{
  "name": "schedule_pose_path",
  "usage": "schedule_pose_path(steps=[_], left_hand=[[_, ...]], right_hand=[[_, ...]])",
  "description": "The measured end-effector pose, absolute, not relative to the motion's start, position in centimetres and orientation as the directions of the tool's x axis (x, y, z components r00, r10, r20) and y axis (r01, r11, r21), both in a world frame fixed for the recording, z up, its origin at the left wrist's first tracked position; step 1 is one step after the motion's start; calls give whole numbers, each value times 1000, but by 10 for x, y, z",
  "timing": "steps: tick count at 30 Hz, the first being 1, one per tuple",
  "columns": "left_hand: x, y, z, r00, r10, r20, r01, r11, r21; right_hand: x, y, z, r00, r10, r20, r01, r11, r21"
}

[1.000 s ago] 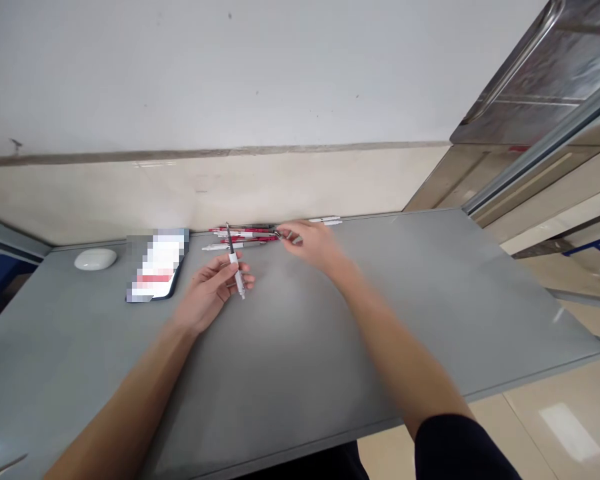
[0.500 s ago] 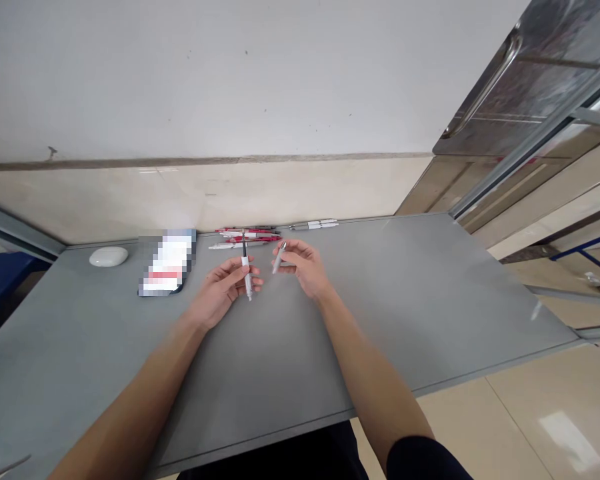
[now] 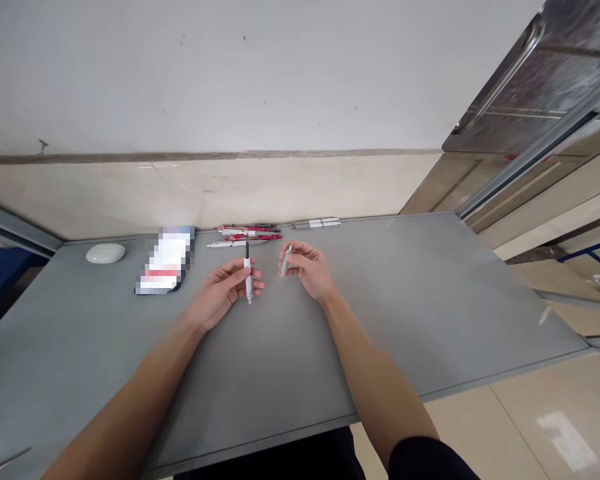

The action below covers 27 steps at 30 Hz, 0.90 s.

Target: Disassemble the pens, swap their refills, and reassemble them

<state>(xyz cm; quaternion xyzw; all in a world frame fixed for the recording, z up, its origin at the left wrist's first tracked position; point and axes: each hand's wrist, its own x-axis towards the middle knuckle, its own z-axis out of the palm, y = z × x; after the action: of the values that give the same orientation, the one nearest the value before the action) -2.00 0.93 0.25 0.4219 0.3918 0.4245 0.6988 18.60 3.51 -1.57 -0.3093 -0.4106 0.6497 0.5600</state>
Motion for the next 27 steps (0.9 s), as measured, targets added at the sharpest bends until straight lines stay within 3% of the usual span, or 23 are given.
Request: schedule_pose_path(steps=[7, 13, 22, 27], left_hand=[[-21, 10, 7, 309, 936, -166, -217, 239, 946], [-28, 16, 18, 380, 915, -137, 25, 138, 990], [-33, 31, 50, 535, 837, -117, 314, -69, 947], [-29, 39, 50, 547, 832, -88, 355, -136, 925]], right_hand=[[179, 31, -11, -154, 985, 74, -466, -7, -885], [172, 27, -3, -13, 997, 80, -426, 67, -902], [168, 27, 5, 167, 978, 127, -469, 192, -862], [172, 29, 4, 174, 977, 124, -475, 194, -859]])
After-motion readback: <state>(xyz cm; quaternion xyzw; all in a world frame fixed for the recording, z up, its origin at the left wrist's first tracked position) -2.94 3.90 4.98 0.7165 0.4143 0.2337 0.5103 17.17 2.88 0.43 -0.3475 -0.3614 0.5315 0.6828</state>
